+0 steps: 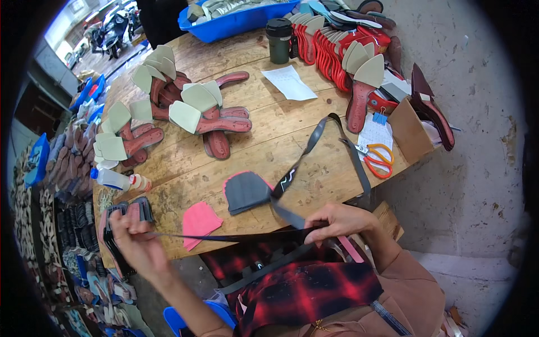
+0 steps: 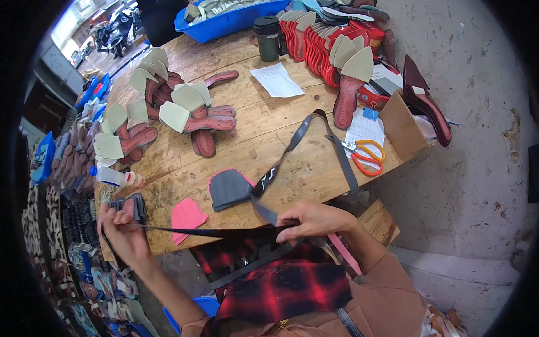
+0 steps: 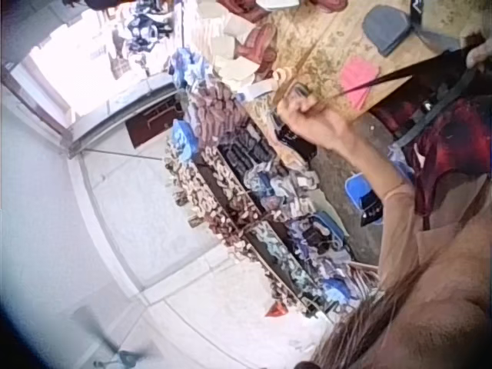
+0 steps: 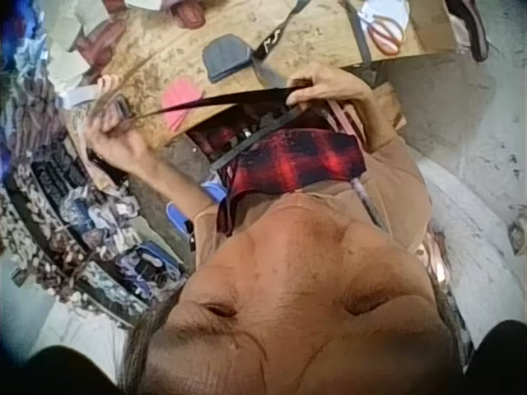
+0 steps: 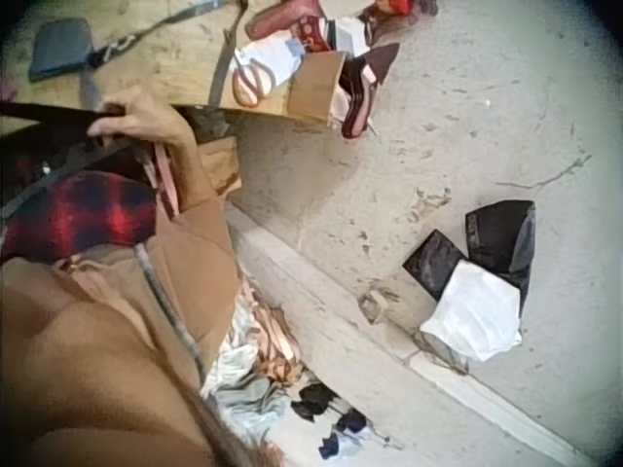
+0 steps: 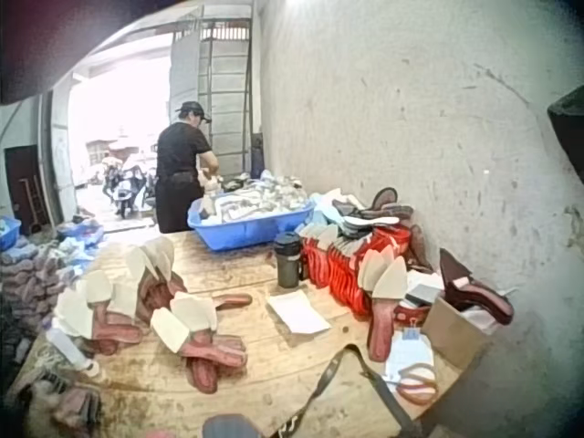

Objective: The person assembles sandals by attaching white insoles to red soles using a hammer and a black strap. They repeatedly pick up a sole, place an insole on it, and hammer the strap to secure the components together. The person handles multiple sandals one by one, placing finished units on the table.

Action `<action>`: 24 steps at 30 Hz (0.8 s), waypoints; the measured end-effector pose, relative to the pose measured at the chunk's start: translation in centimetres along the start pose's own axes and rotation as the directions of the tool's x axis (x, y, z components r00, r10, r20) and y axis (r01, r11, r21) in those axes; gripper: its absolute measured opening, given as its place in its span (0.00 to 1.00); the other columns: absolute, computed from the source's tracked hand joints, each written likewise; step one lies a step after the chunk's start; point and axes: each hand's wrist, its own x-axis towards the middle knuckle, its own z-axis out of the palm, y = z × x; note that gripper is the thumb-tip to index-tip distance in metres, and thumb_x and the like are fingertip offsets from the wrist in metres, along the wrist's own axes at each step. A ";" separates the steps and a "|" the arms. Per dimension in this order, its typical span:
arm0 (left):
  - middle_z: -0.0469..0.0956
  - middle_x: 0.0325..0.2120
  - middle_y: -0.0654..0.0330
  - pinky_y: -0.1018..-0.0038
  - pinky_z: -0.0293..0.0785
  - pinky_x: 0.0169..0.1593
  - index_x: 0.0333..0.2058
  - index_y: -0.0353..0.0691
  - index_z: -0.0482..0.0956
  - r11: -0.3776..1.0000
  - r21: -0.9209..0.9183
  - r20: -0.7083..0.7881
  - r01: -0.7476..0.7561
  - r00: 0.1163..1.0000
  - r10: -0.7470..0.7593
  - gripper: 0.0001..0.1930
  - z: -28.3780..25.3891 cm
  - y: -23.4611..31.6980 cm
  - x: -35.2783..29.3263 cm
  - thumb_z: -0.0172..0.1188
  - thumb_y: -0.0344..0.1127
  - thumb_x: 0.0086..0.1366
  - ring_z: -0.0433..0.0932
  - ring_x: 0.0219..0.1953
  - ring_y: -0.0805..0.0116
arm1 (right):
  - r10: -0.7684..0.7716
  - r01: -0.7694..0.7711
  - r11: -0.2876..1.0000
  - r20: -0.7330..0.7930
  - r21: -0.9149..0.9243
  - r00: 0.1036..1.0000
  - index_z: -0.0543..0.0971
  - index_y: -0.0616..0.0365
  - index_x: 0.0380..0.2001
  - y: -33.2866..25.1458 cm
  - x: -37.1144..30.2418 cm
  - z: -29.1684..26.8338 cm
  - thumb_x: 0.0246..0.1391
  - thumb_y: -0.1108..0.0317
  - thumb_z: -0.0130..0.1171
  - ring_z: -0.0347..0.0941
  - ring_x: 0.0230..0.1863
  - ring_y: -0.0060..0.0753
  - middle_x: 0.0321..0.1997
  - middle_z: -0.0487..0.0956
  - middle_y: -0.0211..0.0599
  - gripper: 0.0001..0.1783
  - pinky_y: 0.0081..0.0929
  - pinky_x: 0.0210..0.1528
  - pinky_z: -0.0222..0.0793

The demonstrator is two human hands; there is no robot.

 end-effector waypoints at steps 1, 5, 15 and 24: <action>0.68 0.28 0.64 0.83 0.72 0.30 0.53 0.34 0.65 0.999 -0.042 0.009 -0.030 1.000 0.030 0.16 -1.4 1.5 1.3 0.53 0.26 0.69 0.68 0.26 0.79 | -0.019 0.019 0.998 -0.006 -0.068 1.000 0.81 0.58 0.34 0.2 -0.2 -0.2 0.54 0.59 0.63 0.77 0.26 0.30 0.22 0.81 0.33 0.13 0.26 0.30 0.68; 0.64 0.24 0.66 0.83 0.66 0.25 0.55 0.34 0.64 0.983 -0.024 -0.022 -0.183 0.983 0.182 0.16 -12.5 15.5 7.3 0.51 0.27 0.71 0.63 0.21 0.79 | 0.072 -0.087 0.969 -0.073 -0.230 0.995 0.79 0.57 0.34 -0.1 0.1 -2.0 0.54 0.50 0.60 0.77 0.33 0.49 0.26 0.80 0.42 0.19 0.39 0.33 0.67; 0.63 0.20 0.69 0.85 0.62 0.23 0.56 0.37 0.68 0.922 0.387 -0.215 0.025 0.974 0.064 0.16 -10.9 8.9 2.1 0.49 0.28 0.71 0.59 0.19 0.82 | -0.114 0.204 0.967 -0.456 0.154 0.883 0.77 0.58 0.31 1.7 6.9 -6.7 0.57 0.61 0.60 0.66 0.18 0.16 0.22 0.79 0.28 0.11 0.20 0.20 0.59; 0.80 0.33 0.61 0.77 0.74 0.39 0.47 0.34 0.76 0.347 0.938 0.324 -0.030 0.442 -0.837 0.15 -0.9 -5.1 -7.2 0.59 0.36 0.65 0.77 0.34 0.76 | -0.144 0.279 0.887 -0.353 0.368 0.924 0.77 0.57 0.27 1.5 4.7 -4.8 0.53 0.65 0.62 0.59 0.13 0.08 0.22 0.79 0.27 0.08 0.13 0.15 0.50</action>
